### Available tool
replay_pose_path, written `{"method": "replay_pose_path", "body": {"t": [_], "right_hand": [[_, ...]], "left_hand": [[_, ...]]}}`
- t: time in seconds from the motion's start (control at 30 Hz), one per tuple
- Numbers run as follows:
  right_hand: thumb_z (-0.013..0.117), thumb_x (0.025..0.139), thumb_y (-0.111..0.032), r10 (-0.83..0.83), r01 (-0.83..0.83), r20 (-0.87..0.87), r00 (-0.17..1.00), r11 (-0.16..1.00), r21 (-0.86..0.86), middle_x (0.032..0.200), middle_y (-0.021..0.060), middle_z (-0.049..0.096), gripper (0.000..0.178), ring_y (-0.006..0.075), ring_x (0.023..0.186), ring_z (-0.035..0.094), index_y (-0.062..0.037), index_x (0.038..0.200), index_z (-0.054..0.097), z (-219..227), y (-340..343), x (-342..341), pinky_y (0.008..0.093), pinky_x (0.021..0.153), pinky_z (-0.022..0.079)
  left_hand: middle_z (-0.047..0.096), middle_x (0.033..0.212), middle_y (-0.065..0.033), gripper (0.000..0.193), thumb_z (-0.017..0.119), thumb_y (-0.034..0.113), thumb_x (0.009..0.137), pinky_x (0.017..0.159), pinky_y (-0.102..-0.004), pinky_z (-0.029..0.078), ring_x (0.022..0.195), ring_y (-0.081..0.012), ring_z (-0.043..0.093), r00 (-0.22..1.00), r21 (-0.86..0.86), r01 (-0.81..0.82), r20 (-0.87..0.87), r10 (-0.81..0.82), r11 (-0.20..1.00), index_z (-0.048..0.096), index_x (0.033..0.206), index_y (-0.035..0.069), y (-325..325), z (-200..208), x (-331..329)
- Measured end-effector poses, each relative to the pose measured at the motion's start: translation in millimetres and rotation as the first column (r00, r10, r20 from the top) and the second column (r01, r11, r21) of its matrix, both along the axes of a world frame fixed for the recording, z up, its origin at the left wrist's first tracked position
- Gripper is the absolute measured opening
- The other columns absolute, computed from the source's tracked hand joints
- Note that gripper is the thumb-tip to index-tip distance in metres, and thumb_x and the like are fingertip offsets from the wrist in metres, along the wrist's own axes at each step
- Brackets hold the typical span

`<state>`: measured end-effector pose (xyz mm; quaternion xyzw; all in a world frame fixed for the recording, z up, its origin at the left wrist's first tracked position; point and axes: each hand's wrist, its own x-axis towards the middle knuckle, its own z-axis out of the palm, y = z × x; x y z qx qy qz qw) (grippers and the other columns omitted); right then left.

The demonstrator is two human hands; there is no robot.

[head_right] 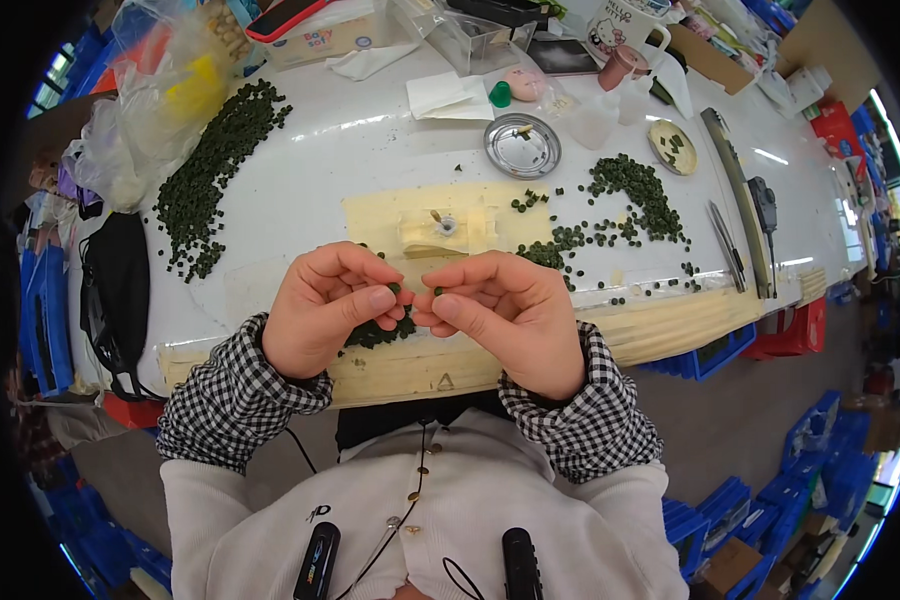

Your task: Assembling small green plastic components onto a white base on a workbench.

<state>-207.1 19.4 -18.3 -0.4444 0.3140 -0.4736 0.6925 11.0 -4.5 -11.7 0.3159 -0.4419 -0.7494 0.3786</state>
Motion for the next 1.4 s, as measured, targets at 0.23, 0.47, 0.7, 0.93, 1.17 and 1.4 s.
{"method": "replay_pose_path", "body": {"t": [0.23, 0.47, 0.7, 0.93, 1.17, 1.4], "right_hand": [[0.06, 0.09, 0.002, 0.023, -0.026, 0.146, 0.989, 0.999, 0.023, 0.098, 0.0142, 0.068, 0.022, 0.0183, 0.091, 0.067, 0.0049, 0.111, 0.059, -11.7, 0.1, -1.7, 0.0284, 0.079, 0.055], [0.062, 0.088, 0.004, -0.031, 0.031, 0.016, 0.999, 0.999, -0.035, 0.101, 0.0138, 0.067, 0.022, 0.0173, 0.092, 0.067, 0.0055, 0.11, 0.06, -6.8, 2.4, 4.8, 0.0272, 0.079, 0.055], [0.068, 0.08, 0.007, -0.387, 0.14, -0.348, 0.854, 0.815, -0.562, 0.094, 0.0104, 0.066, 0.026, 0.016, 0.083, 0.065, 0.0006, 0.105, 0.068, -5.4, 0.8, 15.8, 0.0255, 0.073, 0.053], [0.069, 0.079, 0.006, -0.496, 0.151, -0.381, 0.78, 0.741, -0.654, 0.09, 0.0095, 0.065, 0.029, 0.0157, 0.079, 0.064, -0.0021, 0.107, 0.069, -2.8, 3.8, 23.6, 0.0248, 0.07, 0.052], [0.069, 0.079, 0.007, -0.489, 0.145, -0.398, 0.777, 0.753, -0.641, 0.09, 0.0087, 0.065, 0.029, 0.0149, 0.08, 0.064, -0.0023, 0.107, 0.069, -2.8, 4.5, 24.2, 0.0244, 0.07, 0.051], [0.067, 0.081, 0.007, -0.386, 0.19, -0.299, 0.873, 0.832, -0.521, 0.094, 0.0103, 0.063, 0.028, 0.0156, 0.085, 0.063, -0.0007, 0.108, 0.069, -13.5, 2.4, 25.0, 0.0249, 0.072, 0.051]], "left_hand": [[0.068, 0.092, -0.012, 0.012, 0.061, -0.002, 0.089, 0.074, -0.0253, 0.055, 0.08, -0.0132, 0.065, 1.0, -0.027, 0.006, -0.01, -0.006, 1.0, 0.061, 0.101, -0.001, 0.8, -0.9, -0.6], [0.069, 0.093, -0.0116, 0.017, 0.061, -0.002, 0.089, 0.075, -0.025, 0.054, 0.081, -0.0127, 0.065, 1.0, -0.034, 0.006, -0.001, -0.006, 0.999, 0.062, 0.106, -0.002, 0.5, -0.8, -0.9], [0.069, 0.093, -0.0119, 0.015, 0.061, -0.004, 0.088, 0.076, -0.0252, 0.055, 0.081, -0.0131, 0.065, 0.999, -0.077, -0.043, 0.011, 0.044, 0.996, 0.063, 0.103, -0.003, 2.8, -3.8, -2.8], [0.069, 0.094, -0.0115, 0.019, 0.065, 0.0, 0.087, 0.077, -0.0257, 0.056, 0.084, -0.0136, 0.067, 0.999, -0.042, -0.039, -0.005, 0.039, 0.998, 0.063, 0.106, -0.004, 3.6, -3.5, -0.7], [0.069, 0.093, -0.0124, 0.017, 0.065, -0.002, 0.087, 0.077, -0.0257, 0.057, 0.084, -0.0142, 0.068, 0.998, -0.074, -0.068, -0.001, 0.068, 0.995, 0.065, 0.103, -0.005, 5.6, -4.2, -0.7], [0.069, 0.092, -0.012, 0.017, 0.065, -0.001, 0.087, 0.077, -0.0247, 0.056, 0.083, -0.0135, 0.067, 0.997, -0.128, -0.079, 0.013, 0.082, 0.989, 0.065, 0.103, -0.005, 6.8, -7.0, -0.7]]}}
